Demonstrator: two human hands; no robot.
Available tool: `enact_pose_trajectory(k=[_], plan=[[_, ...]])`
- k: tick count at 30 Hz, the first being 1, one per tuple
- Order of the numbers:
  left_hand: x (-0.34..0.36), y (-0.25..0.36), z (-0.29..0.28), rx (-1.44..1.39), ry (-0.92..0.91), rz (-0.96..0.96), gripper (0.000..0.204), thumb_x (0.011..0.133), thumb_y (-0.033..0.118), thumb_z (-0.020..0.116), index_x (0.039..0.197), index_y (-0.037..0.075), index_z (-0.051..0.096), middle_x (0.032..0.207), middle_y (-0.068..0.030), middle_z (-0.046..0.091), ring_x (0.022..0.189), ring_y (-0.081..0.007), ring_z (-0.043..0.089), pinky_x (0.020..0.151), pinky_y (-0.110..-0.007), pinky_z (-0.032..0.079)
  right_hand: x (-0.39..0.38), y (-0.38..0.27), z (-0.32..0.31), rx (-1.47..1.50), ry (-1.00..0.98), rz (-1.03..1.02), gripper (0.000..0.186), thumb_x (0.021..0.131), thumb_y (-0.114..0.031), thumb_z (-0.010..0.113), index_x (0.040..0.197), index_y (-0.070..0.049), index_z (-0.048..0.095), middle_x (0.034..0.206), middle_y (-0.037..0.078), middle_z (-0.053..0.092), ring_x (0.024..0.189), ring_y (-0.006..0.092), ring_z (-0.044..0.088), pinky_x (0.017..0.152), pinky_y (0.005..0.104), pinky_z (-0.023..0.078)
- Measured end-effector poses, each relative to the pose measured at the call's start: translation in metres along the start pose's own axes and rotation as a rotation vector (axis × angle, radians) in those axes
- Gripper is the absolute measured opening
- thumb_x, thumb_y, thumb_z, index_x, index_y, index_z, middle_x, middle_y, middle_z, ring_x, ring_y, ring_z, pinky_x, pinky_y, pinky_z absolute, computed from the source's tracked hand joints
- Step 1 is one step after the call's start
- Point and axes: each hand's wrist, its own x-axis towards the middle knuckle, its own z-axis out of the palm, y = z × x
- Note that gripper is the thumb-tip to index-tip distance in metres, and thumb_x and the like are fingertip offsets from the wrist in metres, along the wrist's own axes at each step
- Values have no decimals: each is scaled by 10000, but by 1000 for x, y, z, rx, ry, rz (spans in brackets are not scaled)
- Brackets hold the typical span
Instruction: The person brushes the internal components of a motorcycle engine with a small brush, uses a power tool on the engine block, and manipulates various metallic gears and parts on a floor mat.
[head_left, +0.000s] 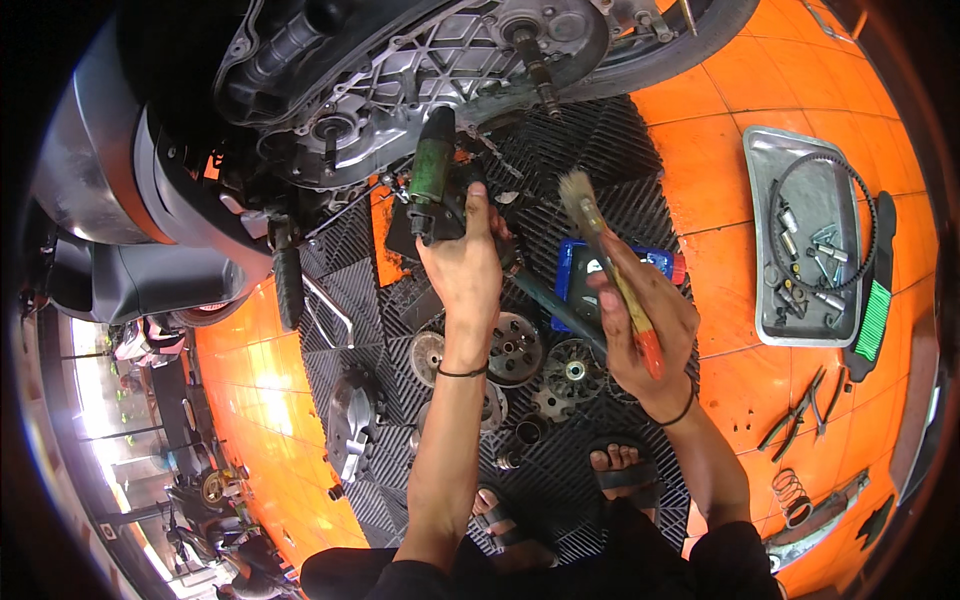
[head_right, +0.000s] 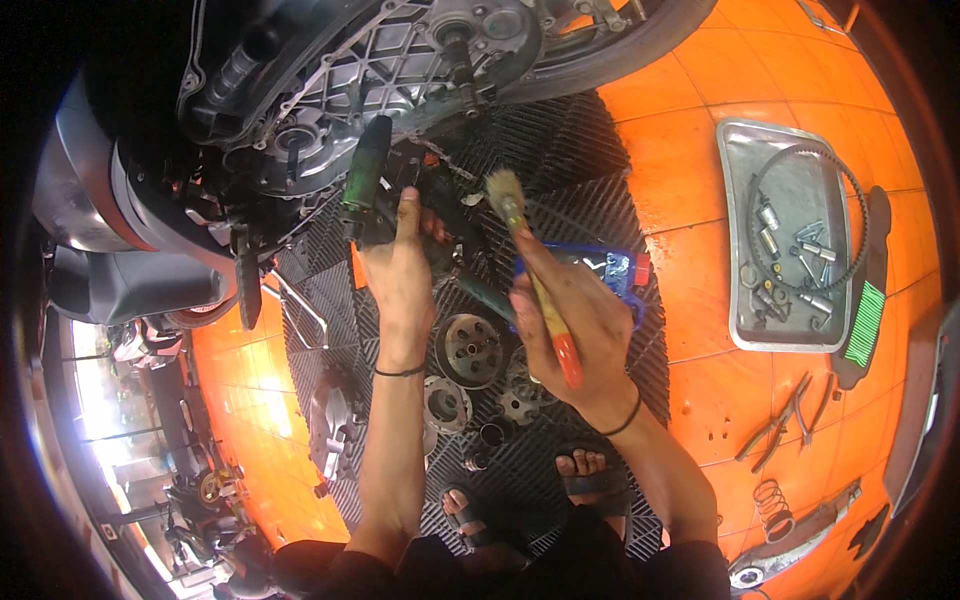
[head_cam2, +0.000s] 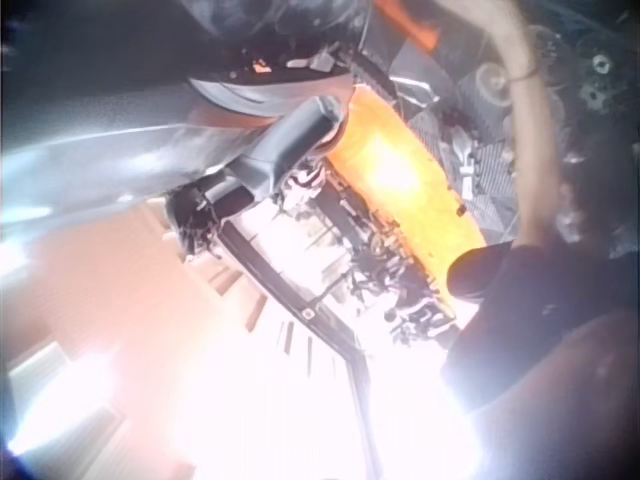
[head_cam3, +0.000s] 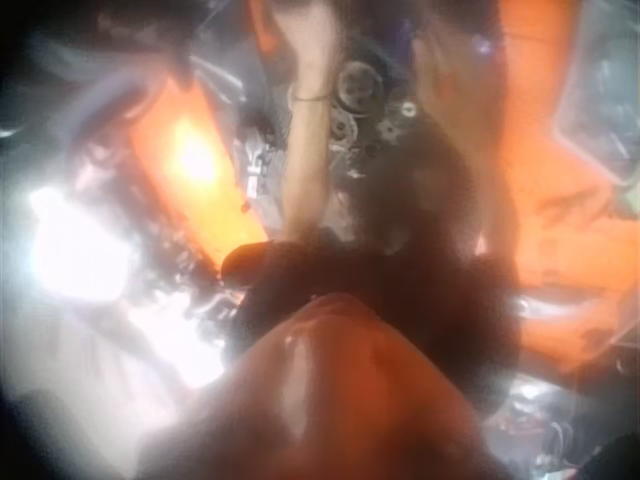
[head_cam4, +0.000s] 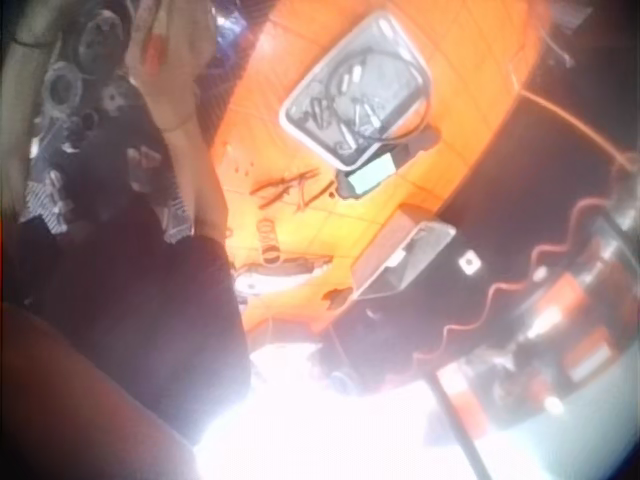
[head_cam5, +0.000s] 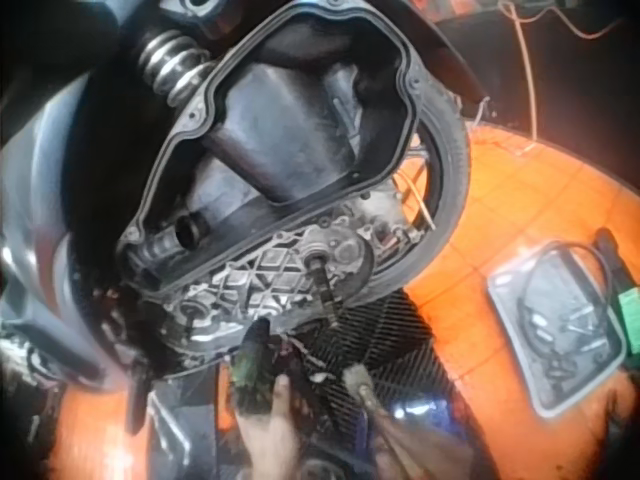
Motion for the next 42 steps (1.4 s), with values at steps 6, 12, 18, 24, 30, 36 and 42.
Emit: enact_pose_trajectory(k=[6, 12, 18, 24, 30, 36, 42], plan=[[7, 1, -2, -35, -30, -28, 181, 1006, 152, 657, 1048, -2, 572, 727, -34, 564, 606, -128, 547, 566, -298, 493, -41, 8, -30, -52, -13, 216, 352, 937, -30, 672, 1270, 78, 642, 1063, 193, 733, 829, 236, 731, 754, 314, 569], [3, 3, -5, -17, -51, -18, 192, 1005, 143, 659, 1077, 4, 549, 729, -31, 544, 619, -129, 537, 579, -306, 497, -47, 7, -31, -26, -56, 254, 370, 1017, -91, 573, 1334, 99, 583, 1185, 226, 701, 887, 217, 714, 808, 329, 573], [0, 14, -7, -41, -72, 3, 193, 1010, 149, 653, 1076, 7, 541, 733, -30, 539, 637, -130, 537, 593, -310, 497, -48, 1, -26, -3, -90, 293, 363, 1017, -89, 580, 1325, 102, 590, 1143, 210, 713, 886, 217, 715, 793, 320, 570], [0, 19, -1, -64, -85, 14, 173, 1015, 149, 645, 1081, 22, 548, 744, -29, 532, 649, -133, 523, 619, -314, 499, -57, 10, -30, -77, -76, 232, 349, 1018, -76, 574, 1316, 103, 599, 1119, 207, 720, 876, 214, 715, 784, 315, 570], [-1, 22, -7, -125, -25, -25, 157, 1018, 151, 637, 1081, 27, 564, 758, -28, 537, 676, -129, 526, 634, -303, 491, -60, 9, -32, -100, -89, 251, 343, 1016, -71, 574, 1307, 108, 602, 1120, 207, 721, 869, 217, 721, 783, 322, 574], [-3, 19, -17, -111, -4, 10, 161, 1020, 150, 631, 1101, 24, 571, 766, -29, 544, 685, -123, 529, 637, -301, 484, -52, 4, -16, -11, -51, 340, 386, 932, -17, 679, 1299, 76, 605, 1170, 214, 717, 954, 302, 740, 825, 370, 578], [-5, 13, -20, -78, -20, 16, 169, 1022, 141, 626, 1118, 16, 564, 784, -40, 569, 691, -121, 541, 640, -304, 483, 44, 13, 61, -58, 25, 43, 356, 932, -65, 666, 1247, 89, 600, 970, 258, 707, 836, 396, 722, 707, 409, 577]])
